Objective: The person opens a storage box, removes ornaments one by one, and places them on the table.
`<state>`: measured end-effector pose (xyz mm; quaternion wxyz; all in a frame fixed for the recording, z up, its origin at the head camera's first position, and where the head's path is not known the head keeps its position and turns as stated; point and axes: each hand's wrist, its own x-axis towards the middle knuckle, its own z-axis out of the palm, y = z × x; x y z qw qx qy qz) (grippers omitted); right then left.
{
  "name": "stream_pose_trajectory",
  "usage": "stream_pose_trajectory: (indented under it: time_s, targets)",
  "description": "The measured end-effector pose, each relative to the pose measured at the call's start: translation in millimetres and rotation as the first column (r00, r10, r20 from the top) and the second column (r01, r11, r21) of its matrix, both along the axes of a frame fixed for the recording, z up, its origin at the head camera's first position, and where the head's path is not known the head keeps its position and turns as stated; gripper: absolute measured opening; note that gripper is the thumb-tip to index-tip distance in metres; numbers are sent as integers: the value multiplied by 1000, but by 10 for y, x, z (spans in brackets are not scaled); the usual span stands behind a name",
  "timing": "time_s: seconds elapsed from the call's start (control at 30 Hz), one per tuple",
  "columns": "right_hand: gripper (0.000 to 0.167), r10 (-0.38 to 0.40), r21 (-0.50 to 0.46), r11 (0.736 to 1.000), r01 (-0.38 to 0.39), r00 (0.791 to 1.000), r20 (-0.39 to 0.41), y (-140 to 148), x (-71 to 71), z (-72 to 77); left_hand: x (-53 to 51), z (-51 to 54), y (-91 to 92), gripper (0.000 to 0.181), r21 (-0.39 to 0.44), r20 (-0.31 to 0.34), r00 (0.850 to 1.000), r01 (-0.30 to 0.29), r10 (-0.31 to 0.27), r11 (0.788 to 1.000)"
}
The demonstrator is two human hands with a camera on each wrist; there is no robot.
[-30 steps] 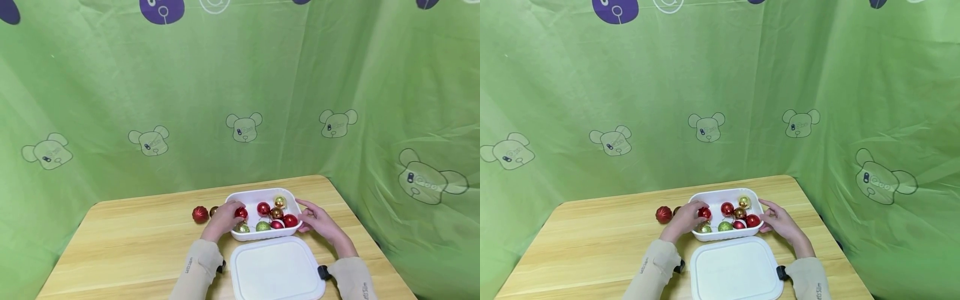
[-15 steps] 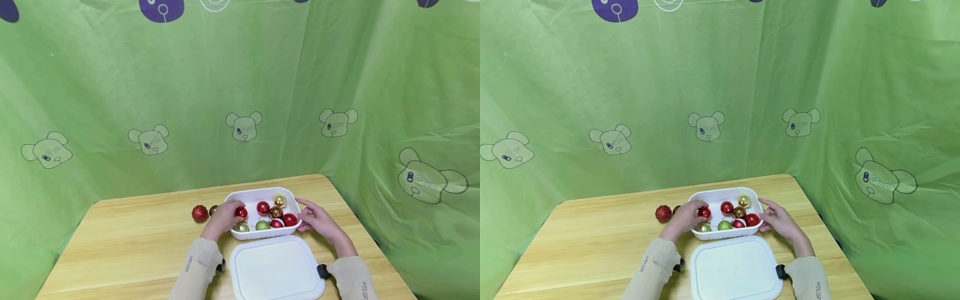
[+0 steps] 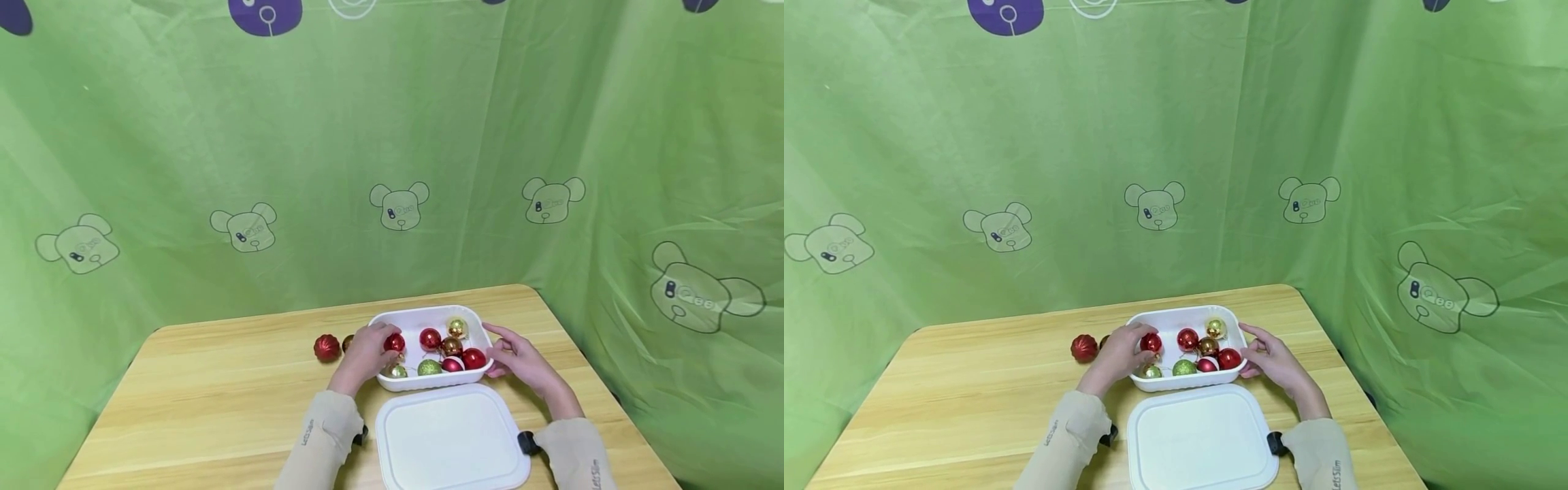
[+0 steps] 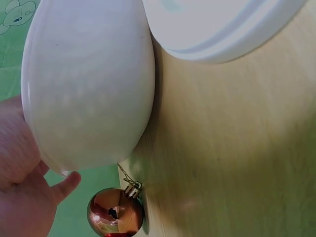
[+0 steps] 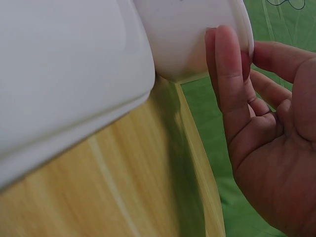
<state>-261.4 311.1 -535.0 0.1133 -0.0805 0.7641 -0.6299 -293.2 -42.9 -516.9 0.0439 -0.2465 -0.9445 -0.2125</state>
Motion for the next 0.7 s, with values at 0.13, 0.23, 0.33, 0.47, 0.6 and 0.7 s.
stream_pose_trajectory:
  time_s: [0.13,0.23,0.33,0.47,0.6,0.7]
  targets:
    - [68,0,0,1000,0,1000,3,-2,-3,-2,-3,0,-7,53,-1,-35,999,-7,7,1000]
    - [68,-2,2,1000,2,1000,3,-2,-4,-3,5,8,-14,53,18,-58,998,-4,5,1000]
    - [67,-3,6,1000,3,1000,2,-2,-6,-7,12,5,-22,53,36,-71,997,-6,8,999]
    - [67,-1,8,1000,1,1000,1,2,-11,-14,16,-6,-35,51,65,-72,997,-14,18,998]
    - [68,2,6,1000,-2,1000,-1,4,-18,-22,37,32,-50,49,126,-61,998,-13,21,992]
    - [68,1,4,1000,-1,1000,-2,9,-18,-24,59,82,-55,49,162,-64,998,-10,20,987]
